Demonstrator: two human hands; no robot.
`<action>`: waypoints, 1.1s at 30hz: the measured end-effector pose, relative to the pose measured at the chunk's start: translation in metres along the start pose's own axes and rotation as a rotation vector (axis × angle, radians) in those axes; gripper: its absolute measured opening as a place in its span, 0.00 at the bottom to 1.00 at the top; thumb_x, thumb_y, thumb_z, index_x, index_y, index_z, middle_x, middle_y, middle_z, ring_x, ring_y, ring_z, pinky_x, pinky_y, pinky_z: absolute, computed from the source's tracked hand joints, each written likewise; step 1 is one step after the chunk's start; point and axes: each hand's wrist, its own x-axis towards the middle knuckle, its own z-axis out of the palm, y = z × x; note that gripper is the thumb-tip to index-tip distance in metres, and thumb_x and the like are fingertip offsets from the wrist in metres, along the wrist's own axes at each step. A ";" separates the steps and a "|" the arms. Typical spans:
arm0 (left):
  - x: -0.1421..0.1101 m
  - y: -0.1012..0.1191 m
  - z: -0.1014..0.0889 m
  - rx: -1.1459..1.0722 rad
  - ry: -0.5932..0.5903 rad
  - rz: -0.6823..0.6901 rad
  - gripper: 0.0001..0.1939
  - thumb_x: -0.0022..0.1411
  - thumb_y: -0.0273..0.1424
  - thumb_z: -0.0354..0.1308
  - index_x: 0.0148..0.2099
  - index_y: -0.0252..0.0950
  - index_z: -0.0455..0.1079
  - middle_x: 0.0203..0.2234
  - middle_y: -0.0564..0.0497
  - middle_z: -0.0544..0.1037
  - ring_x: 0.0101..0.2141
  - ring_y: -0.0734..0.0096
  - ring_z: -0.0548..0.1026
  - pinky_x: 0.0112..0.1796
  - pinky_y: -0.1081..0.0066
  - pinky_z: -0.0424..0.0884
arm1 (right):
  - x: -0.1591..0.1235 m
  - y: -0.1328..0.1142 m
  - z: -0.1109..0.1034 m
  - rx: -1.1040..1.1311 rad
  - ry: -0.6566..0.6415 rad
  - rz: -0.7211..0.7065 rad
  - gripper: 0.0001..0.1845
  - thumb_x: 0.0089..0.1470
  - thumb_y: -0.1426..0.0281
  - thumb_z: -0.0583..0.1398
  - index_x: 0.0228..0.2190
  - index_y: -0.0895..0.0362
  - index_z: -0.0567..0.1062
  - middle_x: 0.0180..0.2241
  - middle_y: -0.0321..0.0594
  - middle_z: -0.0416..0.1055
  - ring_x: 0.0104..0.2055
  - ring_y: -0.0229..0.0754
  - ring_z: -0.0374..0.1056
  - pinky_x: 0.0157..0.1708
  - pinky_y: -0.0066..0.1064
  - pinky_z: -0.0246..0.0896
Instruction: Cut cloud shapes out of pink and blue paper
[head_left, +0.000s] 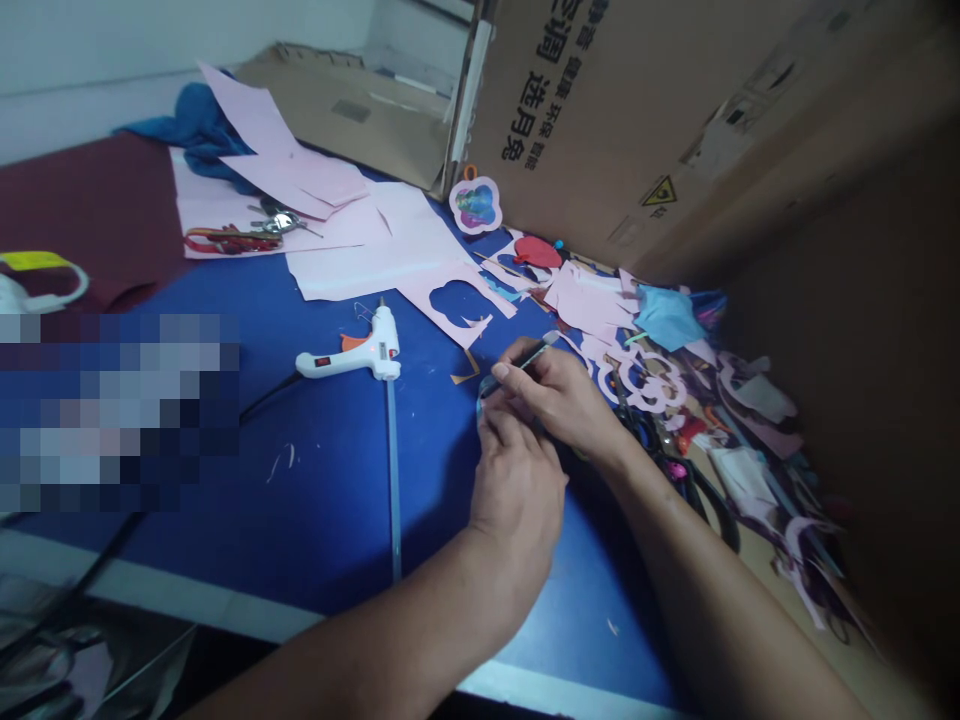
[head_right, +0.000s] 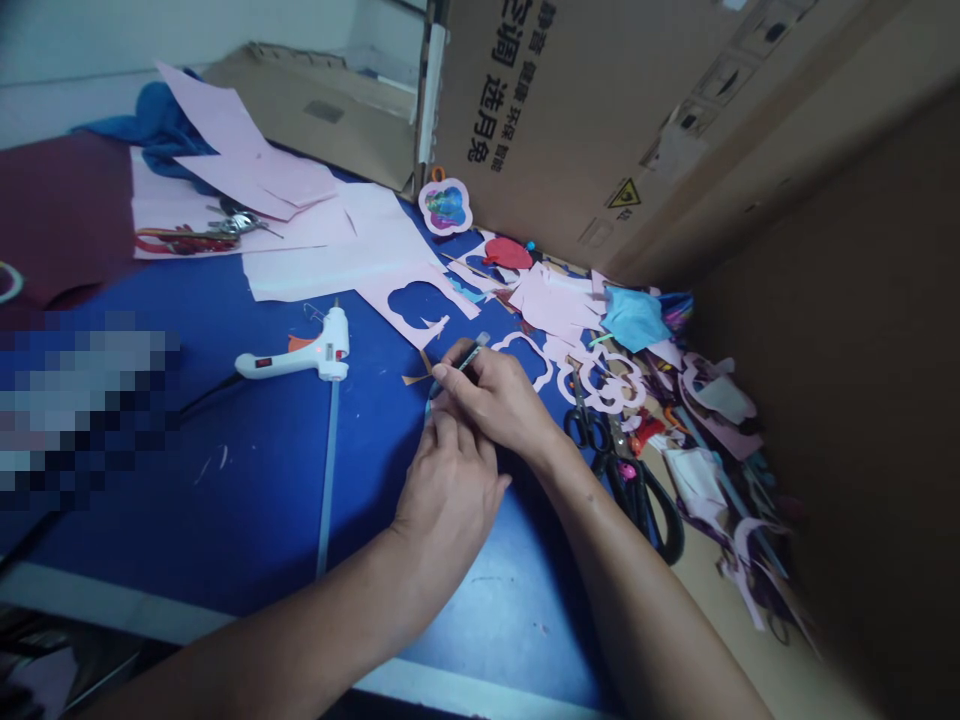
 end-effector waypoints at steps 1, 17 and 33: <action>0.000 0.000 -0.001 0.017 -0.009 0.003 0.31 0.73 0.38 0.61 0.68 0.19 0.72 0.61 0.23 0.77 0.58 0.39 0.76 0.59 0.51 0.71 | 0.000 0.000 0.000 -0.002 -0.002 -0.003 0.22 0.70 0.52 0.62 0.30 0.54 0.77 0.34 0.39 0.80 0.31 0.42 0.71 0.33 0.33 0.62; -0.001 0.001 0.002 -0.002 0.011 0.004 0.35 0.72 0.39 0.62 0.69 0.12 0.69 0.62 0.17 0.74 0.60 0.34 0.75 0.61 0.49 0.69 | 0.001 0.005 0.001 -0.002 0.008 0.003 0.17 0.71 0.55 0.62 0.34 0.54 0.76 0.30 0.36 0.79 0.29 0.41 0.72 0.31 0.32 0.62; 0.001 0.001 0.002 0.043 -0.016 0.022 0.31 0.74 0.38 0.59 0.68 0.18 0.71 0.61 0.23 0.77 0.59 0.37 0.76 0.60 0.50 0.71 | -0.002 0.001 -0.003 -0.033 -0.033 -0.012 0.17 0.70 0.58 0.62 0.33 0.55 0.78 0.35 0.37 0.79 0.32 0.41 0.73 0.34 0.32 0.65</action>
